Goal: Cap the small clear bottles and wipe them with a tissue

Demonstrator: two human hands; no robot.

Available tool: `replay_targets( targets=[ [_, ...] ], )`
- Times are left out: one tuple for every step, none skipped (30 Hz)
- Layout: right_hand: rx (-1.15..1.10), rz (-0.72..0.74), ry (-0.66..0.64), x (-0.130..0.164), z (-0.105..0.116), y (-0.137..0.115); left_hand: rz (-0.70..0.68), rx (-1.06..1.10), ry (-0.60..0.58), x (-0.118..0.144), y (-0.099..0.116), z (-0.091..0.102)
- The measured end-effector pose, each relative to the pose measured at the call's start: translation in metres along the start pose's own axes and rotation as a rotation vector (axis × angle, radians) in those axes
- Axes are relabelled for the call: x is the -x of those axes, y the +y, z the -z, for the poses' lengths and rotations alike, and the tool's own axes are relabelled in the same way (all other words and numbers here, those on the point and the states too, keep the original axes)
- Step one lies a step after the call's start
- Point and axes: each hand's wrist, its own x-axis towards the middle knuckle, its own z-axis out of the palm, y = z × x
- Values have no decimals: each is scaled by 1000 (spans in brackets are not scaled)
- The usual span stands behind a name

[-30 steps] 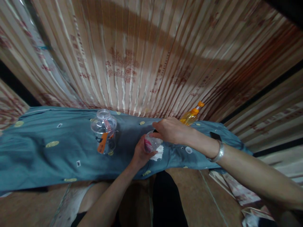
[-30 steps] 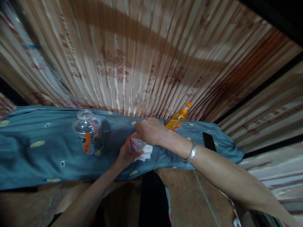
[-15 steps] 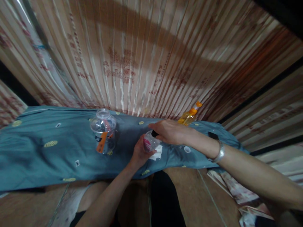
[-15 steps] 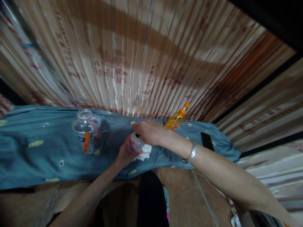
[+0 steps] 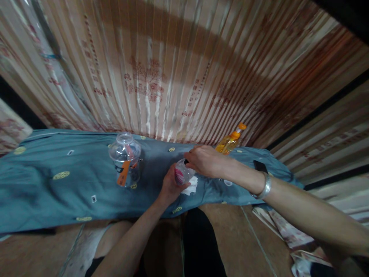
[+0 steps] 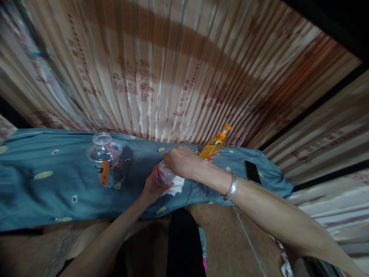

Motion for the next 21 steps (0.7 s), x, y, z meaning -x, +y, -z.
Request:
replay_targets(
  targets=[
    [4, -8, -11, -1, 0, -1, -1, -1, 1, 0, 0, 0],
    [10, -15, -20, -2, -1, -1, -3, -3, 2, 0, 1, 0],
    [17, -16, -22, -2, -1, -2, -4, -5, 2, 1, 1, 1],
    [23, -16, -23, -3, -2, -3, -5, -7, 0, 1, 2, 1],
    [26, -17, -25, -4, -2, -3, -5, -9, -4, 1, 2, 1],
    [26, -18, -28, -5, -2, -4, -3, -10, -8, 1, 3, 1],
    [21, -18, -29, -5, -2, -4, 0, -11, -11, 2, 3, 2],
    [11, -16, -24, -4, -2, -3, 4, -13, -11, 2, 3, 2],
    [-10, -17, -11, -3, -2, -3, 8, -14, -9, 2, 3, 2],
    [-41, -25, 13, -1, -2, -1, 12, -16, -5, 1, 4, 2],
    [-84, -40, 56, 2, -3, 1, 16, -17, -2, 1, 5, 3],
    [-136, -66, 120, 6, -5, 4, 19, -18, 1, 1, 6, 4],
    [-196, -102, 202, 11, -10, 7, 22, -17, 3, 1, 7, 5],
    [-259, -146, 292, 16, -18, 10, 25, -16, 4, 1, 9, 6],
    [-322, -198, 379, 21, -29, 14, 30, -14, 6, 1, 11, 7],
    [-385, -248, 443, 25, -43, 16, 36, -13, 7, 1, 12, 8],
    [-444, -301, 467, 27, -59, 17, 45, -12, 9, 1, 14, 10],
    [-490, -344, 464, 29, -78, 17, 54, -11, 9, 1, 15, 11],
    [-522, -383, 442, 29, -98, 15, 64, -8, 8, 1, 16, 11],
    [-553, -415, 389, 27, -118, 11, 74, -7, 9, 1, 16, 12],
    [-586, -436, 315, 24, -137, 6, 84, -6, 10, 1, 16, 13]
  ],
)
